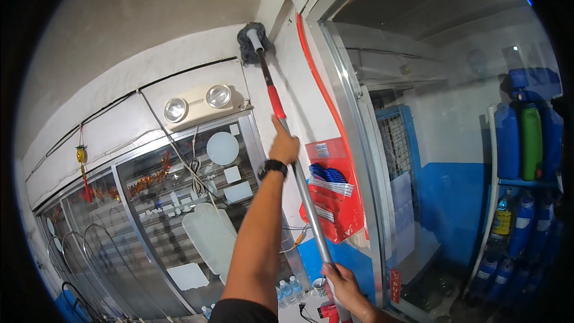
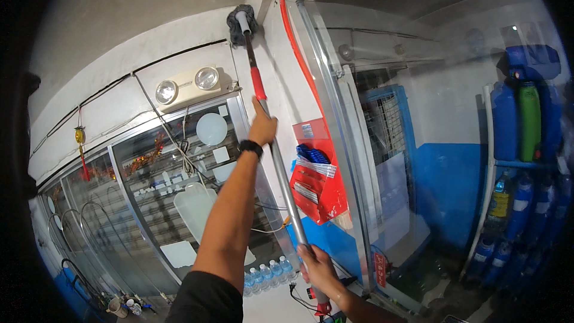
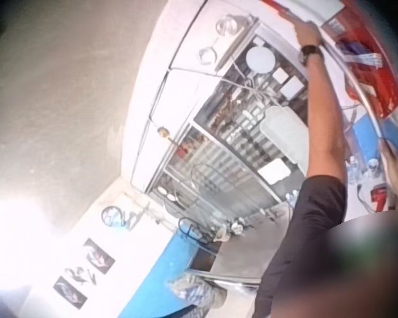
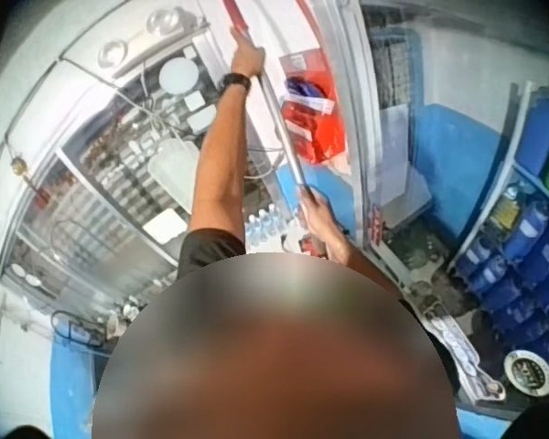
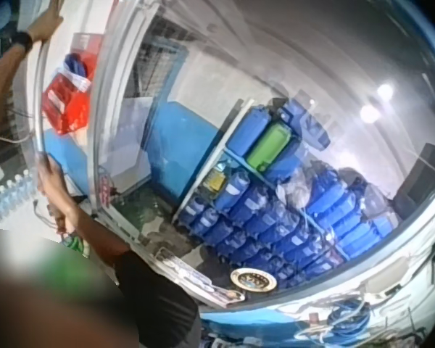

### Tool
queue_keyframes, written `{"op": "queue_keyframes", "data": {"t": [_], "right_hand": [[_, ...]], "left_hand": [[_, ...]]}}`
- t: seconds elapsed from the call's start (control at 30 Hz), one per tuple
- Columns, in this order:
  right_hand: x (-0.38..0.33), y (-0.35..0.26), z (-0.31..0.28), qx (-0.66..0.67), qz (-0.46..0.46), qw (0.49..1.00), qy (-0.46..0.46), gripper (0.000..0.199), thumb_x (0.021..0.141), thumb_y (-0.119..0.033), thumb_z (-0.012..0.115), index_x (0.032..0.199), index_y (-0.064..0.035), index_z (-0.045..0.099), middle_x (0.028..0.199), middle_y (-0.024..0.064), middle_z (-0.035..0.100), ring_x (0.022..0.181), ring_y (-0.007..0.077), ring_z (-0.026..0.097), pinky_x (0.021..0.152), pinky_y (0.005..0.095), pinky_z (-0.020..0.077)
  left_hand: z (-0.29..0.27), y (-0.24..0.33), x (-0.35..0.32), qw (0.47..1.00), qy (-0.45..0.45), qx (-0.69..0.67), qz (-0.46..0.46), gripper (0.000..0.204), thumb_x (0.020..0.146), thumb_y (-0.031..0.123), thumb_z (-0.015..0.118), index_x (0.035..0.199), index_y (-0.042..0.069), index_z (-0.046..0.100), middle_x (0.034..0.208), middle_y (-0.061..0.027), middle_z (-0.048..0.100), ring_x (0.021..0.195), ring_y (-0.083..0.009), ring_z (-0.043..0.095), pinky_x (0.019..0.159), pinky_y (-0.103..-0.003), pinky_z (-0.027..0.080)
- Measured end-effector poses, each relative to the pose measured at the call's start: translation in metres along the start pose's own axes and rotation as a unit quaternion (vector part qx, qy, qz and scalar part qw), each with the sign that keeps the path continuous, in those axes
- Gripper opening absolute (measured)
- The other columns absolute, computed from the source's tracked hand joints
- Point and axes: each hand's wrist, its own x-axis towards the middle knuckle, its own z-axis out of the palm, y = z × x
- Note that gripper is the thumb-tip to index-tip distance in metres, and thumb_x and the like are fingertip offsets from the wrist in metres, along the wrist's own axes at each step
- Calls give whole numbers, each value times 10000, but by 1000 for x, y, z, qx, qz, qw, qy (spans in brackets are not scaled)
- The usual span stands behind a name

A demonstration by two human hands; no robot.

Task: The person uses a long-handled duster to wipe the upper wall and ceiling area near a glass door and a wall-mounted fan. The person moves the duster back and forth along the wall and ceiling junction, covering a wide area in a small room.

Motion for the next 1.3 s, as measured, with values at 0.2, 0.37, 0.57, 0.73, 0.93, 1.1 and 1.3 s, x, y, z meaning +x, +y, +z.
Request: {"op": "queue_keyframes", "data": {"t": [0.2, 0.37, 0.57, 0.73, 0.93, 1.1, 1.3], "right_hand": [[0, -12, 0, -1, 21, 1000, 12, 409, 1039, -492, 572, 975, -88, 565, 647, -18, 500, 509, 85, 479, 457, 271, 399], [-48, 50, -16, -4, 77, 997, 23, 351, 1051, -424, 583, 967, -84, 564, 635, -35, 468, 503, 69, 431, 463, 255, 367], [-39, 53, -6, 15, 63, 998, 12, 334, 1061, -402, 565, 973, -80, 565, 634, -20, 483, 490, 81, 450, 451, 265, 372], [7, -6, 21, 25, -19, 999, -25, 377, 1058, -442, 553, 1004, -71, 588, 606, -3, 499, 464, 97, 460, 433, 280, 378], [5, 17, -9, -26, -1, 1000, 3, 379, 1053, -442, 567, 979, -71, 594, 584, -24, 487, 449, 89, 462, 426, 277, 374], [-9, 60, -40, -78, -19, 997, 17, 392, 1066, -433, 541, 952, -61, 582, 596, -11, 489, 462, 80, 462, 431, 276, 383], [7, 43, -36, -110, -15, 994, 7, 439, 1050, -469, 567, 876, -67, 571, 612, -20, 500, 511, 69, 469, 463, 272, 380]], "left_hand": [[-9, 9, 14, 1000, -19, 20, 13, 1008, 897, 169, 559, 1579, 35, -171, 1090, -389, 663, 983, -507, 684, 882, -546, 541], [25, -19, -85, 998, -53, -26, -14, 1007, 903, 152, 542, 1576, 35, -197, 1041, -377, 675, 912, -510, 692, 816, -554, 543], [16, -23, -78, 998, -54, -29, 8, 1000, 909, 160, 548, 1582, 43, -181, 1054, -384, 670, 934, -513, 689, 850, -555, 539], [-24, 1, 14, 1000, -14, 20, 0, 1000, 902, 176, 570, 1592, 61, -145, 1110, -384, 663, 1011, -512, 680, 920, -553, 529], [2, -9, -4, 999, -2, 28, 17, 1028, 894, 176, 572, 1585, 60, -180, 1081, -378, 672, 967, -504, 690, 881, -555, 543], [35, -24, -65, 999, -32, 0, 6, 1050, 886, 159, 567, 1565, 21, -221, 1021, -392, 669, 901, -502, 690, 817, -557, 552], [-12, -24, -39, 999, -13, 28, 27, 1035, 889, 138, 554, 1525, -70, -235, 912, -393, 667, 847, -507, 686, 813, -544, 548]]}}
